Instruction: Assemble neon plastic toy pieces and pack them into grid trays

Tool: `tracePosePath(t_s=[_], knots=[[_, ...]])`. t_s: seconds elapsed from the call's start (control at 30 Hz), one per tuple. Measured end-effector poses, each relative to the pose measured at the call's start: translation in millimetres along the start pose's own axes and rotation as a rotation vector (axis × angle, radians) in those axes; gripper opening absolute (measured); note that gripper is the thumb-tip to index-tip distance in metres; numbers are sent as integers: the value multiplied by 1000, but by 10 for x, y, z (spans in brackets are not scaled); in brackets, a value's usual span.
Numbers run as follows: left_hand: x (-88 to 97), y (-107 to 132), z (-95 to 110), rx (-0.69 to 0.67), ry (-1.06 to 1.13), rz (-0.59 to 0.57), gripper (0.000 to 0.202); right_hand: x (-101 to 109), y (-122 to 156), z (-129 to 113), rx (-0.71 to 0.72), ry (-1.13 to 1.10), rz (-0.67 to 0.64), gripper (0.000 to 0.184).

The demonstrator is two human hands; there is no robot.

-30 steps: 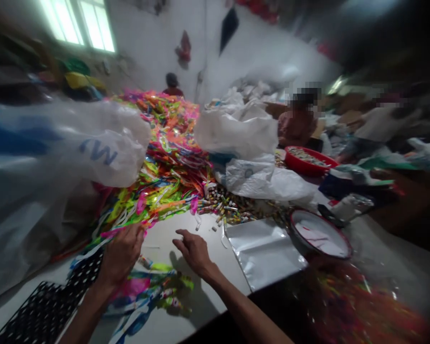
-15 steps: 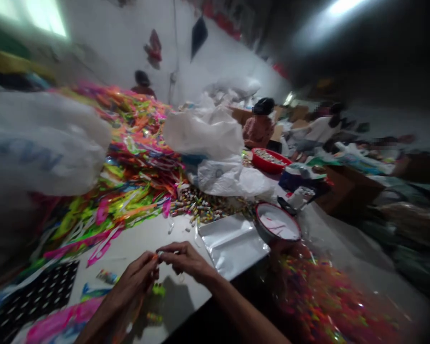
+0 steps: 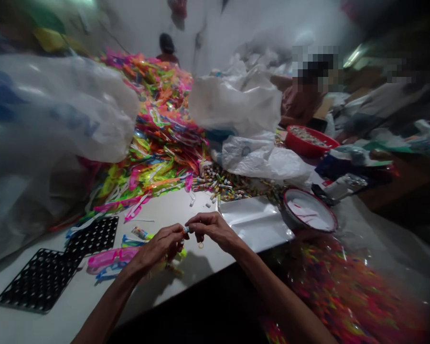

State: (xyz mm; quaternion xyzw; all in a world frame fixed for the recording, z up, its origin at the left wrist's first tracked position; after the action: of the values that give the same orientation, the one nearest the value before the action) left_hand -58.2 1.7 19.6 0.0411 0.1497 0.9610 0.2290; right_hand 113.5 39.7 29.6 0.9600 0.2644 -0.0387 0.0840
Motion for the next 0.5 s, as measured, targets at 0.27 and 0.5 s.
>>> tracePosePath(t_s=[0.27, 0.5], knots=[[32, 45, -15, 8, -78, -48, 39, 4, 31, 66, 31, 86, -63, 19], [93, 82, -85, -17, -77, -117, 43, -80, 63, -74, 59, 136, -63, 13]])
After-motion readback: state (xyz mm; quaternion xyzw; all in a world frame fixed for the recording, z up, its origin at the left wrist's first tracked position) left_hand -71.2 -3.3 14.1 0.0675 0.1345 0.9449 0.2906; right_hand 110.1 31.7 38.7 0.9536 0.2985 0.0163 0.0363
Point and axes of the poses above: each hand's wrist, its own y-axis away from the middle knuckle, its own x-axis out of the back of the hand, z = x × y, the point moved 1 cm from there along -y, towards the middle knuckle, and after that the axes turned 2 degrees about -y, right-handed, at the moved point
